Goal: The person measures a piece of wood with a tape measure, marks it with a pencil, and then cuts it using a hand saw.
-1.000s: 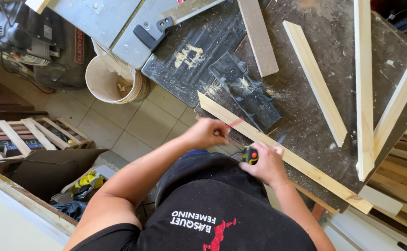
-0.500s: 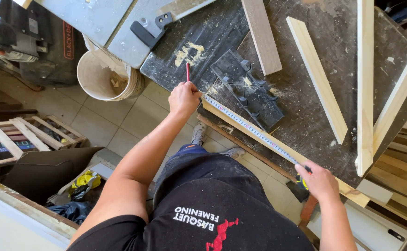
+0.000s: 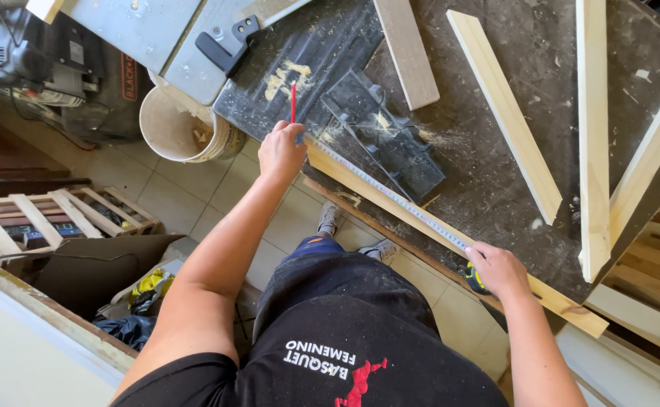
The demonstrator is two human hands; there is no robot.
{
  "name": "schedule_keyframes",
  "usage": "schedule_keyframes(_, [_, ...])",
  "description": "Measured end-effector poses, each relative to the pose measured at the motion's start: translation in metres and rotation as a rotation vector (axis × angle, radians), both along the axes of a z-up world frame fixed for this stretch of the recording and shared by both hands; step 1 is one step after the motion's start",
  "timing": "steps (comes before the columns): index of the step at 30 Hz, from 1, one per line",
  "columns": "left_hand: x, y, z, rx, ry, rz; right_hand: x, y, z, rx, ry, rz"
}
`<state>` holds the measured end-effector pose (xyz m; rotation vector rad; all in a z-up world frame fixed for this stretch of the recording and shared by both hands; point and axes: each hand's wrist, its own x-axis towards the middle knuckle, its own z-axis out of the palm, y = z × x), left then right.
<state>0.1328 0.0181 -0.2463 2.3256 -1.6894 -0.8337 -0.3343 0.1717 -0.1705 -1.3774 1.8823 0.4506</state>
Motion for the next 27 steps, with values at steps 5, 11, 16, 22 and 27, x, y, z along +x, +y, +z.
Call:
schedule_keyframes(5, [-0.01, 0.002, -0.036, -0.087, -0.132, -0.013, -0.01, -0.005, 0.001, 0.018, -0.043, 0.063])
schedule_keyframes(11, [-0.025, 0.006, -0.019, -0.185, -0.11, 0.112, -0.035, -0.005, -0.017, 0.007, -0.127, 0.096])
schedule_keyframes(16, [-0.014, 0.024, -0.066, -0.395, -0.042, 0.218, -0.043, -0.005, -0.019, 0.026, -0.146, 0.154])
schedule_keyframes(22, [-0.016, 0.029, -0.069, -0.49, 0.084, 0.229, -0.029, -0.005, -0.003, 0.031, -0.163, 0.085])
schedule_keyframes(27, [-0.017, 0.032, -0.073, -0.448, 0.067, 0.218, -0.025, -0.012, -0.011, 0.044, -0.124, 0.13])
